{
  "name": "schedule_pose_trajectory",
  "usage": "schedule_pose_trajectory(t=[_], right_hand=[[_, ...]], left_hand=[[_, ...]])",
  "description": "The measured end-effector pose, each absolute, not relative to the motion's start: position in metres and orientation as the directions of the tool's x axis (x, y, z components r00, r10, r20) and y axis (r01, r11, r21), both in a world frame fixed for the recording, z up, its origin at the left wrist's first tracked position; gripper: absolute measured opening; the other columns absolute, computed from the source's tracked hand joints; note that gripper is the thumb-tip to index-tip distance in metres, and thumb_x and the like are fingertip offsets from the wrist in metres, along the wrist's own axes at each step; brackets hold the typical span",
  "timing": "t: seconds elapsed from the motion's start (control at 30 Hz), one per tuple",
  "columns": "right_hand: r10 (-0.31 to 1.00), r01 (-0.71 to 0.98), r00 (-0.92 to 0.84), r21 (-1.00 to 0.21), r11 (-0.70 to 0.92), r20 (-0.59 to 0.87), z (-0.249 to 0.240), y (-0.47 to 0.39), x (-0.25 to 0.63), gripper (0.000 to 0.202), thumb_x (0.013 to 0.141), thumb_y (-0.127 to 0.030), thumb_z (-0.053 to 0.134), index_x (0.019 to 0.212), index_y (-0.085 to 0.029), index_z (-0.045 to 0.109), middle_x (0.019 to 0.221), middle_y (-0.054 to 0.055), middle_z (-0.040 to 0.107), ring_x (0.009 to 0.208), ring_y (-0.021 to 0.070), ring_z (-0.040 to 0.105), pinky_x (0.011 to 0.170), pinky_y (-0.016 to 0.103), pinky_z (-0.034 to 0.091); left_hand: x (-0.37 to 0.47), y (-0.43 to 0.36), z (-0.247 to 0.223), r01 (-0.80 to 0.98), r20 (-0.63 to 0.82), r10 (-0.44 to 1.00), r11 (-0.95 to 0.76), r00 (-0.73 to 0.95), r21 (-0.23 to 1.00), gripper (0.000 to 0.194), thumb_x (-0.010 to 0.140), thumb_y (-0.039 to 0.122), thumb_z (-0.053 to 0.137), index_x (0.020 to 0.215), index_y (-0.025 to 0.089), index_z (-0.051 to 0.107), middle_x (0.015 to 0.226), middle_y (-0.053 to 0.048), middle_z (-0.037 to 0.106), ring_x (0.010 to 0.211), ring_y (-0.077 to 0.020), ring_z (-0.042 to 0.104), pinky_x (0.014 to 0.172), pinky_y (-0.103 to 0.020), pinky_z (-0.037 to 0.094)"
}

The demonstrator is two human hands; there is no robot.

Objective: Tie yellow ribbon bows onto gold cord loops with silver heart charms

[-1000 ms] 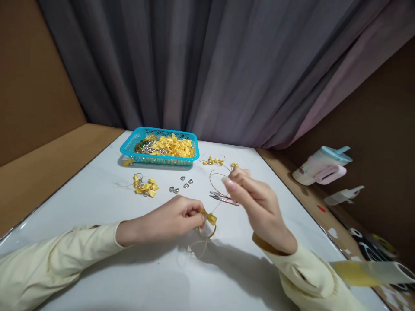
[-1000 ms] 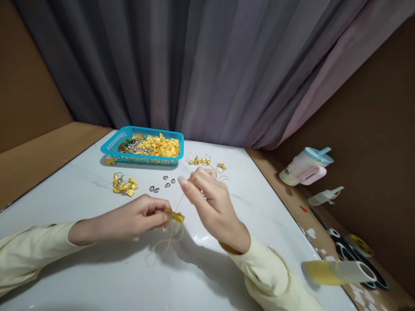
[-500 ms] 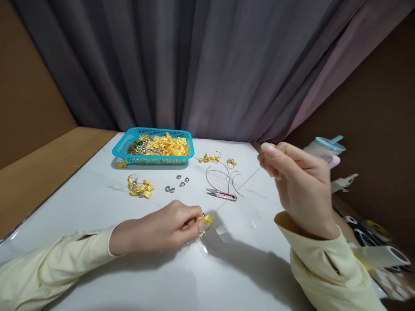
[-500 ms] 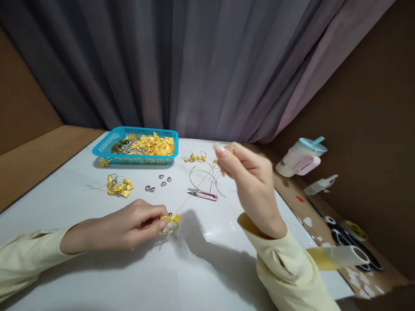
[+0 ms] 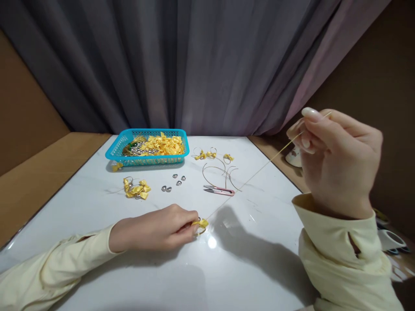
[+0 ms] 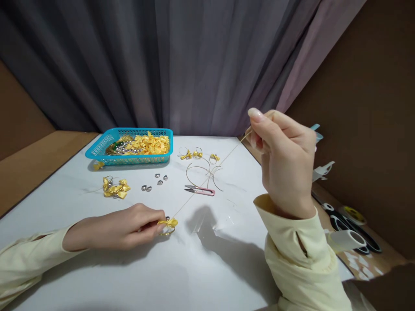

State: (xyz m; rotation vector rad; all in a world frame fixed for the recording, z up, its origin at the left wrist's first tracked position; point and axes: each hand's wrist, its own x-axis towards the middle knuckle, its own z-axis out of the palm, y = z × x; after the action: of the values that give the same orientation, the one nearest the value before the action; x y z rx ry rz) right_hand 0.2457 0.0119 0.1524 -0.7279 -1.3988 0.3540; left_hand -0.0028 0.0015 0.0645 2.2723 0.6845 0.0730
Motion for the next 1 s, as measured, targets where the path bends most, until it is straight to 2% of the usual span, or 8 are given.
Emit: schedule_pose_trajectory(t=[0.3, 0.53, 0.77, 0.87, 0.93, 1.0], right_hand=[[0.543, 0.249, 0.246, -0.594, 0.765, 0.803, 0.154, 0.020, 0.258, 0.038, 0.078, -0.001, 0.052, 0.045, -0.016, 0.041, 0.046, -0.004, 0.032, 0.046, 0.0069, 0.036, 0.047, 0.027, 0.020], [0.510, 0.302, 0.261, -0.571, 0.764, 0.820, 0.153, 0.027, 0.265, 0.039, 0.076, -0.001, 0.053, 0.043, -0.016, 0.039, 0.045, -0.006, 0.029, 0.044, 0.0051, 0.033, 0.047, 0.027, 0.020], [0.512, 0.296, 0.330, -0.602, 0.742, 0.793, 0.152, 0.034, 0.279, 0.039, 0.074, 0.001, 0.053, 0.042, -0.017, 0.040, 0.042, -0.006, 0.031, 0.041, 0.0048, 0.031, 0.045, 0.026, 0.019], [0.534, 0.405, 0.291, -0.608, 0.683, 0.794, 0.151, 0.035, 0.279, 0.034, 0.078, -0.005, 0.055, 0.046, -0.015, 0.049, 0.045, -0.004, 0.042, 0.045, 0.0059, 0.040, 0.048, 0.025, 0.027], [0.590, 0.525, 0.231, -0.610, 0.594, 0.774, 0.150, 0.032, 0.274, 0.024, 0.083, -0.012, 0.054, 0.060, -0.014, 0.062, 0.056, 0.000, 0.055, 0.053, 0.0081, 0.050, 0.054, 0.025, 0.035], [0.690, 0.613, 0.137, -0.608, 0.505, 0.711, 0.146, 0.027, 0.265, 0.022, 0.087, -0.020, 0.052, 0.073, -0.013, 0.068, 0.069, 0.005, 0.064, 0.066, 0.0110, 0.057, 0.063, 0.026, 0.041]], left_hand=[[-0.006, 0.004, 0.063, 0.445, -0.170, 0.459, -0.598, 0.872, 0.666, 0.025, 0.090, 0.022, 0.035, 0.066, 0.019, 0.029, 0.056, 0.006, 0.032, 0.047, -0.0082, 0.028, 0.047, -0.023, 0.022], [-0.006, 0.004, 0.062, 0.440, -0.171, 0.451, -0.604, 0.876, 0.664, 0.025, 0.090, 0.021, 0.035, 0.065, 0.019, 0.029, 0.056, 0.005, 0.033, 0.046, -0.0079, 0.029, 0.047, -0.024, 0.022], [-0.007, 0.002, 0.060, 0.430, -0.166, 0.445, -0.600, 0.880, 0.674, 0.025, 0.089, 0.021, 0.036, 0.065, 0.019, 0.030, 0.057, 0.005, 0.034, 0.047, -0.0080, 0.029, 0.047, -0.024, 0.022], [-0.006, 0.002, 0.061, 0.429, -0.167, 0.451, -0.577, 0.877, 0.696, 0.026, 0.089, 0.022, 0.037, 0.064, 0.018, 0.031, 0.056, 0.005, 0.034, 0.046, -0.0077, 0.027, 0.046, -0.024, 0.022], [-0.005, 0.003, 0.063, 0.423, -0.164, 0.455, -0.557, 0.875, 0.715, 0.027, 0.089, 0.023, 0.037, 0.063, 0.018, 0.032, 0.055, 0.006, 0.032, 0.046, -0.0076, 0.026, 0.046, -0.023, 0.022], [-0.004, 0.004, 0.067, 0.413, -0.161, 0.458, -0.528, 0.874, 0.742, 0.028, 0.090, 0.025, 0.037, 0.063, 0.018, 0.036, 0.054, 0.006, 0.032, 0.047, -0.0075, 0.027, 0.046, -0.022, 0.023]])
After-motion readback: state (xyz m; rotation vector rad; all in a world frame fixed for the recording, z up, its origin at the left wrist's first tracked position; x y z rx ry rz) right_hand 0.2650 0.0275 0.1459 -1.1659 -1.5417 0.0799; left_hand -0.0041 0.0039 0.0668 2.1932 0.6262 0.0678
